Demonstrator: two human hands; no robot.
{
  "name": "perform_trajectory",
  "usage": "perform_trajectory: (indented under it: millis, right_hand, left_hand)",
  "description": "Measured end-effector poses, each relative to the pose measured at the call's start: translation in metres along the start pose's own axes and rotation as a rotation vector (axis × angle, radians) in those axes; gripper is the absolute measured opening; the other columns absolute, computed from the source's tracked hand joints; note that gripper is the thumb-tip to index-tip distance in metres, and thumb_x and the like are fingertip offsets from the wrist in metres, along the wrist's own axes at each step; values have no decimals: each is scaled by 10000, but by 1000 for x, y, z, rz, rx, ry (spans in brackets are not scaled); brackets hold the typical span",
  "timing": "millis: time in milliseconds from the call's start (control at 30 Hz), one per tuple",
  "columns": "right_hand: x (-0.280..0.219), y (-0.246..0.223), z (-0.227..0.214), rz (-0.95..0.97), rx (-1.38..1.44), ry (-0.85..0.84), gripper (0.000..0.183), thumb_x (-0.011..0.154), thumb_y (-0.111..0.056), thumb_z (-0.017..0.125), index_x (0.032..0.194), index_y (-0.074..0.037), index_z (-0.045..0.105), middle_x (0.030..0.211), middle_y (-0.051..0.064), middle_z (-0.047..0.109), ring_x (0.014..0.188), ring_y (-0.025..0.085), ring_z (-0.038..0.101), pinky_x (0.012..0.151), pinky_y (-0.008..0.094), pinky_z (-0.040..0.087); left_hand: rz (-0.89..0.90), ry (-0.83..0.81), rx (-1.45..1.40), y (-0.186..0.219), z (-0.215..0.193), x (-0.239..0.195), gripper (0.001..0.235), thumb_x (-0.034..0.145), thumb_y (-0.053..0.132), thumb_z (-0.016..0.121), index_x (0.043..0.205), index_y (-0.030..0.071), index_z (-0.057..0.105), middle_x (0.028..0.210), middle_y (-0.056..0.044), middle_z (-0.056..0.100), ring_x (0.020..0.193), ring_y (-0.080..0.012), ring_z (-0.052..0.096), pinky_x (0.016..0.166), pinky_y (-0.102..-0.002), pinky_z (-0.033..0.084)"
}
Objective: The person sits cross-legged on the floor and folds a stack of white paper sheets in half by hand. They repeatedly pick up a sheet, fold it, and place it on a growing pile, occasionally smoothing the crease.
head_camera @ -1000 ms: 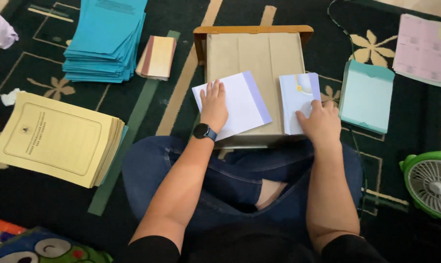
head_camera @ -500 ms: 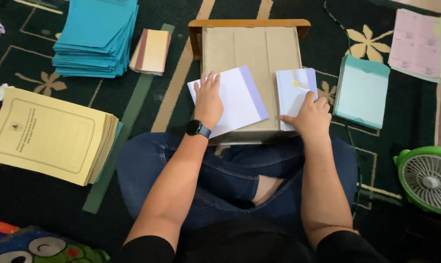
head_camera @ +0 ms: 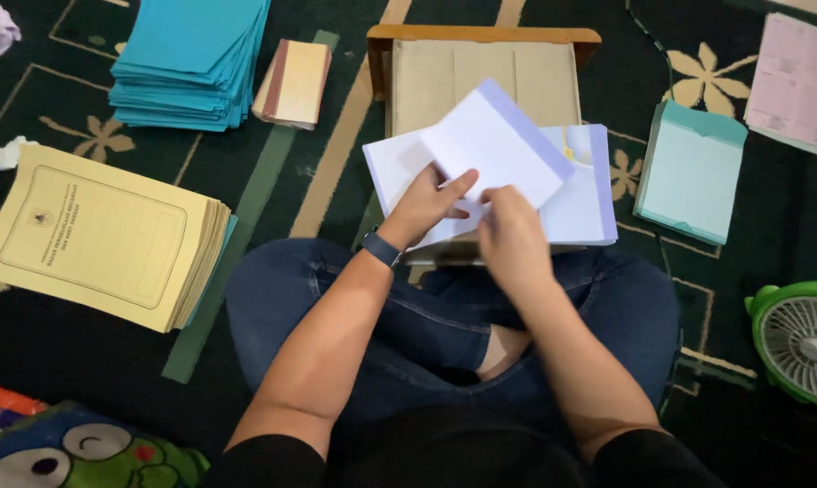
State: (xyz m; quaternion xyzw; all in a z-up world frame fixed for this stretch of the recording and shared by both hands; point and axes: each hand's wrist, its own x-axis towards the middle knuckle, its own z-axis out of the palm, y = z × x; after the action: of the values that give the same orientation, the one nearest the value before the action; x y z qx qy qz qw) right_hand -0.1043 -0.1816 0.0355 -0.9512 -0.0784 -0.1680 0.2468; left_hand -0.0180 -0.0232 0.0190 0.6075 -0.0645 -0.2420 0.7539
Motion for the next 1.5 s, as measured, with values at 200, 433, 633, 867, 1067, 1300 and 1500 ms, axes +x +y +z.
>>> perform_trajectory:
  millis: [200, 433, 633, 867, 1067, 1300, 1500]
  right_hand:
    - [8, -10, -13, -164, 521, -19, 316, 973, -169, 601, 1263, -46, 590, 1257, 178, 582, 1253, 418, 554, 1049, 495, 441]
    - [17, 40, -7, 177, 473, 135, 567, 1021, -41, 665, 1459, 21, 310, 1412, 267, 434, 1385, 458, 409, 1082, 528, 397]
    - [11, 72, 12, 316, 748, 45, 410, 1061, -14, 527, 1443, -96, 401, 984, 50, 652, 809, 102, 617, 690, 237, 474]
    - [17, 71, 25, 298, 544, 41, 426, 1032, 4, 588, 1450, 1, 509, 1103, 187, 659, 1034, 303, 682, 863, 411, 548]
    - [22, 70, 33, 213, 248, -16, 435, 1015, 15, 583, 1443, 85, 553, 1165, 305, 622, 1122, 504, 625, 942, 546, 533]
    - [29, 74, 45, 210, 177, -50, 434, 986, 17, 580, 1406, 123, 580, 1096, 278, 626, 1059, 501, 648, 880, 511, 551]
    - [31, 70, 43, 289, 207, -101, 434, 1014, 16, 549, 1432, 130, 543, 1150, 283, 629, 1107, 463, 652, 943, 488, 551]
  left_hand:
    - [73, 296, 388, 3, -46, 9, 540, 904, 359, 779, 1269, -10, 631, 1171, -237, 720, 1118, -387, 705, 837, -499, 631]
    - [85, 234, 149, 42, -56, -14, 448, 922, 280, 803, 1270, 30, 673, 1169, -150, 752, 1060, -232, 720, 860, -425, 626]
    - [126, 264, 301, 30, -70, -16, 477, 932, 255, 769, 1336, 64, 603, 1192, -129, 747, 1086, -270, 727, 864, -462, 619]
    - [28, 573, 1076, 30, -83, -22, 559, 999, 265, 654, 1446, -15, 469, 1432, -231, 585, 1319, -333, 597, 1085, -434, 534]
    - [-183, 438, 1148, 3, -95, -7, 509, 900, 493, 696, 1171, 62, 659, 1158, -127, 726, 1110, -329, 698, 892, -481, 590]
    - [-118, 314, 1222, 8, -95, -12, 361, 894, 391, 740, 946, 34, 749, 928, -144, 779, 939, -338, 757, 747, -435, 615]
    - [-148, 306, 1212, 18, -88, -16, 364, 900, 355, 739, 965, -4, 744, 946, -166, 777, 959, -321, 760, 758, -429, 613]
